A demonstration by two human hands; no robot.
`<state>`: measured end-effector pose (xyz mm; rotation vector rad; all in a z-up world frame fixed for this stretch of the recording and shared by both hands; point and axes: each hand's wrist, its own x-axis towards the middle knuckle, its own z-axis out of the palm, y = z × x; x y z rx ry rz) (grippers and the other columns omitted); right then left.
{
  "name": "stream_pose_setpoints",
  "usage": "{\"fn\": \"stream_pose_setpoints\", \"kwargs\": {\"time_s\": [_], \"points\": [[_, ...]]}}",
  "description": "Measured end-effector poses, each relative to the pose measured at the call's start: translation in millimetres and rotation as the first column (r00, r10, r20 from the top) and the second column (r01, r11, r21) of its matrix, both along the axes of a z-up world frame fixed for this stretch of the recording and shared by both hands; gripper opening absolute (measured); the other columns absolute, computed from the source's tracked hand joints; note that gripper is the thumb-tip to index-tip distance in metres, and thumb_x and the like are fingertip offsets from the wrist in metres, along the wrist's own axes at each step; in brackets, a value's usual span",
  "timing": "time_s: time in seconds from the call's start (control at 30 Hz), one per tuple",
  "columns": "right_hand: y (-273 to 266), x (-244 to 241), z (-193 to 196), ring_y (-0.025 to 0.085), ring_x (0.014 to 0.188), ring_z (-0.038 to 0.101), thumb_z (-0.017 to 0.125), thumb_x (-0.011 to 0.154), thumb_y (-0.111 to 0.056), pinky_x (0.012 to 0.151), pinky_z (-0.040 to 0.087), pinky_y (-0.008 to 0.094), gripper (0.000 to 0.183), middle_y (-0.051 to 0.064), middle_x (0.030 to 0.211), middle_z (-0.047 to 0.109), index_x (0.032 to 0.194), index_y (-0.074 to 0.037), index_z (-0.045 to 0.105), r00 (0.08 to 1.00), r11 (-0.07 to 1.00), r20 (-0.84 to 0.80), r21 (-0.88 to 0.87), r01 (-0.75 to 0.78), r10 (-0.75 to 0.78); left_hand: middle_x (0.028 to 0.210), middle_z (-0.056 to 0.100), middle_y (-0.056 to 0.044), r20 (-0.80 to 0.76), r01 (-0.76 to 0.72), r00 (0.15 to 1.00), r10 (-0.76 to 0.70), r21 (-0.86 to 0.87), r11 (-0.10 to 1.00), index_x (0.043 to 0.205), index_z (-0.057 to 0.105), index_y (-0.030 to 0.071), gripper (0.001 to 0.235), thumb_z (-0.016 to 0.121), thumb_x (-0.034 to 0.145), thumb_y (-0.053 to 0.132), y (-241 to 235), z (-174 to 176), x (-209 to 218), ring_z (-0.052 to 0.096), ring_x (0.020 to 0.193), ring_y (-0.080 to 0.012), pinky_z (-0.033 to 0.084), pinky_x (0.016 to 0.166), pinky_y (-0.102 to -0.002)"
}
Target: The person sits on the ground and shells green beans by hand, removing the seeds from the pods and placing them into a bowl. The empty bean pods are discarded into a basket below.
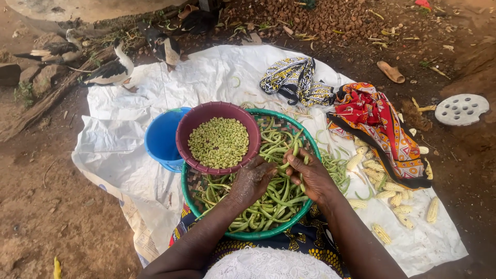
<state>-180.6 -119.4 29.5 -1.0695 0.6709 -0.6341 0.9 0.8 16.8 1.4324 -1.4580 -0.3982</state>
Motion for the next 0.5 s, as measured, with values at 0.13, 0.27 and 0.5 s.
{"fn": "stream_pose_setpoints", "kwargs": {"time_s": [0.13,0.27,0.5], "points": [[9,6,-12,0.015,0.073,0.069,0.063,0.109,-0.016,0.043,0.047,0.019,0.02,0.015,0.1,0.068,0.118,0.001,0.067,0.999,0.994,0.05,0.111,0.013,-0.018,0.098,0.07,-0.011,0.097,0.041,0.994,-0.042,0.02,0.999,0.119,0.078,0.014,0.021,0.064,0.103,0.016,-1,-11,-5,0.071,0.069,-0.0428,0.058,0.05,-0.049],[14,9,-25,0.011,0.07,0.067,0.063,0.109,-0.016,0.045,0.047,0.018,0.017,0.011,0.099,0.068,0.118,-0.002,0.066,0.993,0.983,0.078,0.17,0.071,-0.085,0.093,0.07,-0.018,-0.027,0.074,0.997,-0.074,-0.002,0.997,0.115,0.076,0.002,0.019,0.063,0.105,0.012,3,-4,-9,0.072,0.071,-0.0386,0.058,0.051,-0.044],[21,15,-26,0.012,0.067,0.066,0.068,0.107,-0.016,0.046,0.047,0.018,0.018,0.014,0.099,0.07,0.116,-0.002,0.066,0.986,0.969,0.055,0.197,0.146,-0.16,0.074,0.065,-0.015,0.148,-0.041,0.986,0.073,-0.21,0.977,0.097,0.077,0.0,0.009,0.069,0.098,0.005,9,10,-16,0.069,0.062,-0.0391,0.06,0.048,-0.047]]}}
